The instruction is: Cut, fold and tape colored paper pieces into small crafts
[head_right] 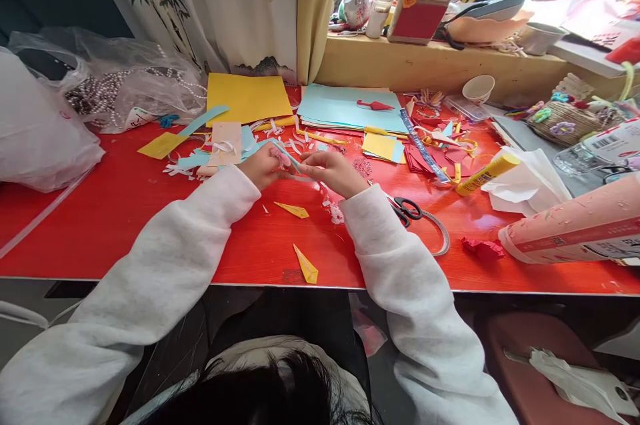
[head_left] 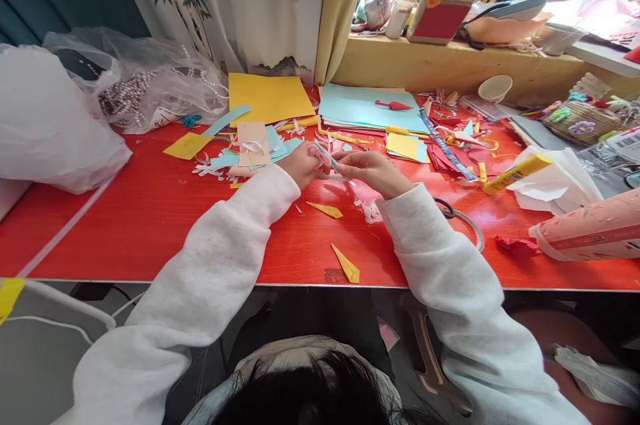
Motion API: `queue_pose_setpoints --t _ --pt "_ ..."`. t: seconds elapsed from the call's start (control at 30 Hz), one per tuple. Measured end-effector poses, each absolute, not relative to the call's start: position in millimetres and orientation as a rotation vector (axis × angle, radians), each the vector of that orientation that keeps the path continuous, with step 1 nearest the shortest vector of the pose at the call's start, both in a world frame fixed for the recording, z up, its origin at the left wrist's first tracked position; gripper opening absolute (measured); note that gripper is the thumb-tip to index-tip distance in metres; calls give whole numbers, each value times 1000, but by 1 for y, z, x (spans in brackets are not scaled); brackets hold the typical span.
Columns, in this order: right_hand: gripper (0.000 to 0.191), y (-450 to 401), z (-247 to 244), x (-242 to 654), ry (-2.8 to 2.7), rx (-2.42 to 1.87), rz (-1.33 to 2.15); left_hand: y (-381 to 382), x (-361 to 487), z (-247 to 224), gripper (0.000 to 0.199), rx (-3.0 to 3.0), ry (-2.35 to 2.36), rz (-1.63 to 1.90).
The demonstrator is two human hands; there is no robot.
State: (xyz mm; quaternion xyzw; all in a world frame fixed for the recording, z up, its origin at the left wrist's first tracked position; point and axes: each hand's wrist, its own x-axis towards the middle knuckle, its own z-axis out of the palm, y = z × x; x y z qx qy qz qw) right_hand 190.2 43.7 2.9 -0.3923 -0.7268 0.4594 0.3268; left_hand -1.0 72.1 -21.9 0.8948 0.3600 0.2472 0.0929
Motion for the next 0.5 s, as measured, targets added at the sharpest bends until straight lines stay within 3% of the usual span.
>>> queue_pose_setpoints --t 0.17,0.27,0.5 --pt "34 41 8 189 -1898 -983 1280 64 1 -8 7 2581 1085 1017" --pt "33 40 7 189 -1808 -949 1267 58 2 0 15 2509 1094 1047" --pt "32 41 6 187 -1760 -903 1134 50 4 5 12 2450 1177 1103"
